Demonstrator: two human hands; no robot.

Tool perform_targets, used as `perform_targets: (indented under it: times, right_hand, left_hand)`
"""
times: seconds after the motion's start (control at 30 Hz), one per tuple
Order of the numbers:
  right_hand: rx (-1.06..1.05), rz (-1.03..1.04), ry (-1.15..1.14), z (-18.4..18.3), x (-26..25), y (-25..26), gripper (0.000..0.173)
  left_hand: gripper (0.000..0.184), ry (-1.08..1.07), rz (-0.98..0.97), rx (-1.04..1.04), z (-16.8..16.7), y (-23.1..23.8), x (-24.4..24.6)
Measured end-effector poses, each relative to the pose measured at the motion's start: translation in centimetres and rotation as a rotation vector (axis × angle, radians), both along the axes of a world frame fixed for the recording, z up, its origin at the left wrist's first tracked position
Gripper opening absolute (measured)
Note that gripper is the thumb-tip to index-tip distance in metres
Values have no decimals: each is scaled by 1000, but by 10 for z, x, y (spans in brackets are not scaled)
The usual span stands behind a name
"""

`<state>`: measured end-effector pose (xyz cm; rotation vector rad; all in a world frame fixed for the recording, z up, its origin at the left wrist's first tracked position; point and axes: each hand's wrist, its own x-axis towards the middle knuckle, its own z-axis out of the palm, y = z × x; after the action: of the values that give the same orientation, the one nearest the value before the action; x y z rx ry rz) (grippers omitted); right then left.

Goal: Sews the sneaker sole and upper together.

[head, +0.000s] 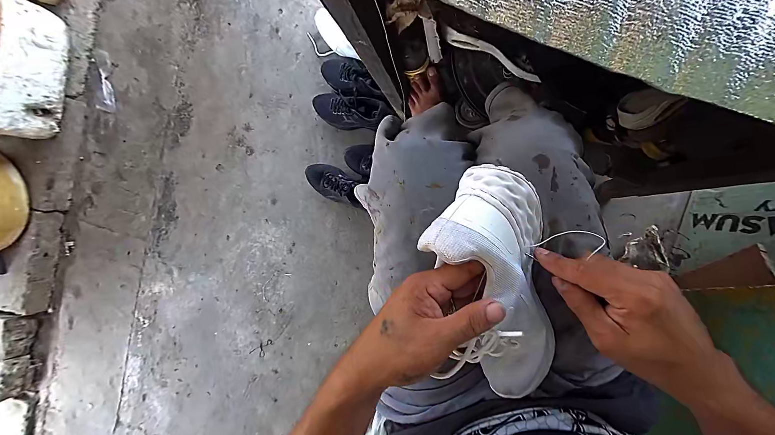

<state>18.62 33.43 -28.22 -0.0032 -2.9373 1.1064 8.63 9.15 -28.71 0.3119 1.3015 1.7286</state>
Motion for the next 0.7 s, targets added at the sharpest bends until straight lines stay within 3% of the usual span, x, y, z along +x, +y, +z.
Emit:
perform_targets:
  times: [0.23,0.4,0.53,0.63,0.7]
  right_hand:
    - [275,326,-170,37,-50,16,34]
    - [220,357,-215,24,-73,8,20]
    - [7,367,-287,26,-65,32,29]
    - [-90,233,-238,51,-49,83,45]
    - [13,66,-85,70,-30,124,47]
  left_hand:
    - [22,68,-62,-15,-9,7,-9]
    - [24,119,-28,-21,-9,14,-8]
    - [29,128,59,-22,-4,2,3]
    - [25,435,260,-328,-2,-59,0]
    - [28,742,273,-793,-9,-114,-8]
